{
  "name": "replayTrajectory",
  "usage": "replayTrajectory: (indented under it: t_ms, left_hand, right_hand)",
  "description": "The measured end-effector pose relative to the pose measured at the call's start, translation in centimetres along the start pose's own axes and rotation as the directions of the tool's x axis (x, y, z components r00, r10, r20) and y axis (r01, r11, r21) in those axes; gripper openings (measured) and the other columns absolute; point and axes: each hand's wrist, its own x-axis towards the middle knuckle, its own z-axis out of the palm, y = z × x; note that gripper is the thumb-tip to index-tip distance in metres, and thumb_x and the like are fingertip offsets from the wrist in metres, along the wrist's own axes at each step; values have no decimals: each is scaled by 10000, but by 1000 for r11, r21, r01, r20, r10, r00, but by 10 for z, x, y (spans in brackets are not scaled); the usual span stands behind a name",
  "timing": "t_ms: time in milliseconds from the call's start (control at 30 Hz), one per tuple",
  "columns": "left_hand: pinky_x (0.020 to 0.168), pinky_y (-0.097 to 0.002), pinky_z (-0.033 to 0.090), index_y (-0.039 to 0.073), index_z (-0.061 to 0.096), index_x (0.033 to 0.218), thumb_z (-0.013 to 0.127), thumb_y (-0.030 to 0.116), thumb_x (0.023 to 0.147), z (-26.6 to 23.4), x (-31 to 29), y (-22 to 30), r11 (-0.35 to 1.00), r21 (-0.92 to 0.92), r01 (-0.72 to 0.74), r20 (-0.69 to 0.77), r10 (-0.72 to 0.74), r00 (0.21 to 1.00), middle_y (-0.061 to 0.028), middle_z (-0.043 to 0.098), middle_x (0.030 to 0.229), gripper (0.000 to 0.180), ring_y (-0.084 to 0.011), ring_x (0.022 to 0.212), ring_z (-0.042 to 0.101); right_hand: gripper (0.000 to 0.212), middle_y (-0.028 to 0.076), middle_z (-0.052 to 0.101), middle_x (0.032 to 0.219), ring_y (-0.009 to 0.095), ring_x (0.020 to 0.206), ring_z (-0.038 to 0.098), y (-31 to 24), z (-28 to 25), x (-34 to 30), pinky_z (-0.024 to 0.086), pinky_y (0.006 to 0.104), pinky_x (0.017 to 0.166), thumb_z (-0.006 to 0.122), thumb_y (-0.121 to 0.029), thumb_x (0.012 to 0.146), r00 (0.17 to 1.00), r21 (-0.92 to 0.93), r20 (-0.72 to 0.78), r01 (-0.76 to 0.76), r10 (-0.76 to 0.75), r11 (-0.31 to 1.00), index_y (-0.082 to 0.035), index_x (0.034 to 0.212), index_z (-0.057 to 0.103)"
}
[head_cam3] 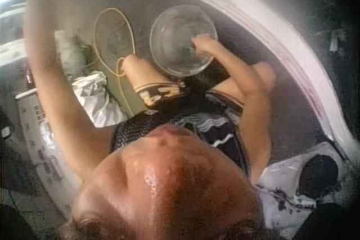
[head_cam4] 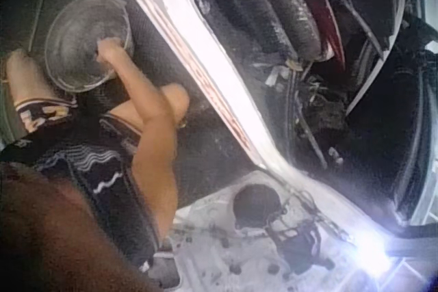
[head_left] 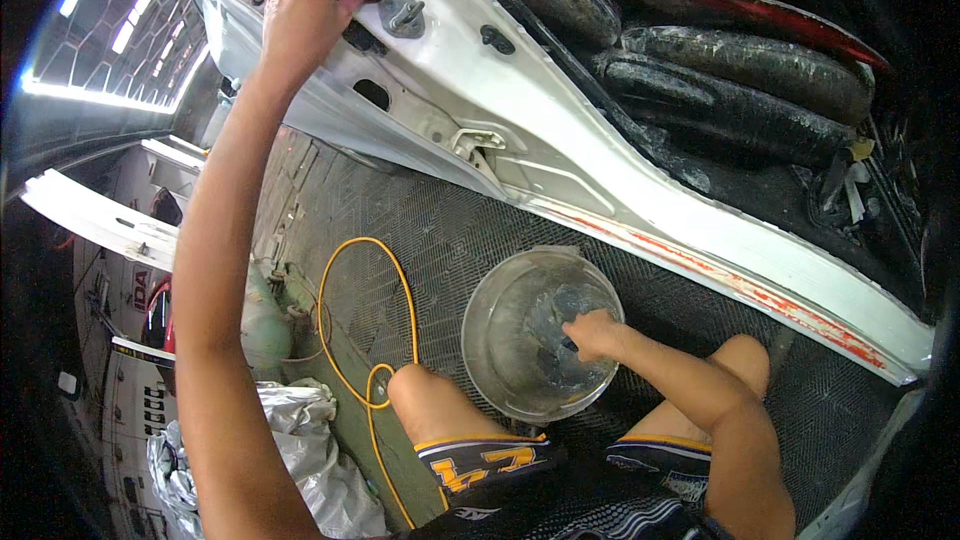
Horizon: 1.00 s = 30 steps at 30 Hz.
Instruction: The person sits on the floor and repeatedly dips a sponge into a bucket of water to wipe the interior metal frame of a white car door. The person cleans the door jamb and hinge areas, frequently dipping the sponge to re-wet it.
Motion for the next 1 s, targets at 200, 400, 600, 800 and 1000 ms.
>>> replayTrajectory:
  t_ms: [200, 400, 600, 800, 1000]
  left_hand:
    - [925, -482, 438, 81, 680, 949, 801, 266, 790, 39, 25, 10, 945, 242, -222, 94, 205, 974, -46, 674, 981, 272, -295, 1036, 611]
    - [921, -469, 447, 91, 653, 881, 816, 251, 684, 34, 33, 12, 932, 237, -273, 114, 253, 961, -66, 612, 944, 302, -284, 1016, 578]
    - [962, -456, 439, 83, 645, 893, 811, 251, 685, 20, 53, 0, 887, 343, -308, 223, 242, 944, -96, 639, 966, 315, -304, 1082, 571]
    - [917, -494, 448, 58, 674, 852, 799, 203, 725, 30, 40, 20, 947, 218, -235, 237, 182, 954, -121, 667, 906, 229, -337, 1021, 610]
    - [870, -484, 428, 84, 622, 898, 789, 296, 833, 30, 15, 4, 925, 358, -130, 164, 74, 984, -41, 653, 927, 278, -291, 980, 605]
  right_hand:
    - [509, 163, 718, 1228, 338, 1088, 719, 2, -4, 1, 581, 505, 872, 724, -277, 825, 988, -78, 143, -39, 50, 996, -60, 1281, 655]
    - [505, 155, 726, 1225, 323, 1112, 717, -2, -9, -3, 584, 492, 887, 711, -275, 827, 988, -70, 129, -71, 80, 995, -62, 1283, 664]
    - [434, 131, 746, 1212, 310, 1111, 723, 3, -9, -4, 577, 478, 888, 724, -287, 812, 993, -59, 76, -87, 91, 994, -63, 1183, 757]
    - [448, 127, 744, 1214, 313, 1094, 723, 0, -6, 3, 562, 499, 860, 712, -303, 819, 990, -90, 108, -84, 93, 992, -52, 1188, 753]
    - [564, 163, 723, 1245, 329, 1072, 733, -6, -11, 7, 587, 523, 862, 698, -301, 820, 979, -126, 190, -47, 70, 991, -57, 1326, 650]
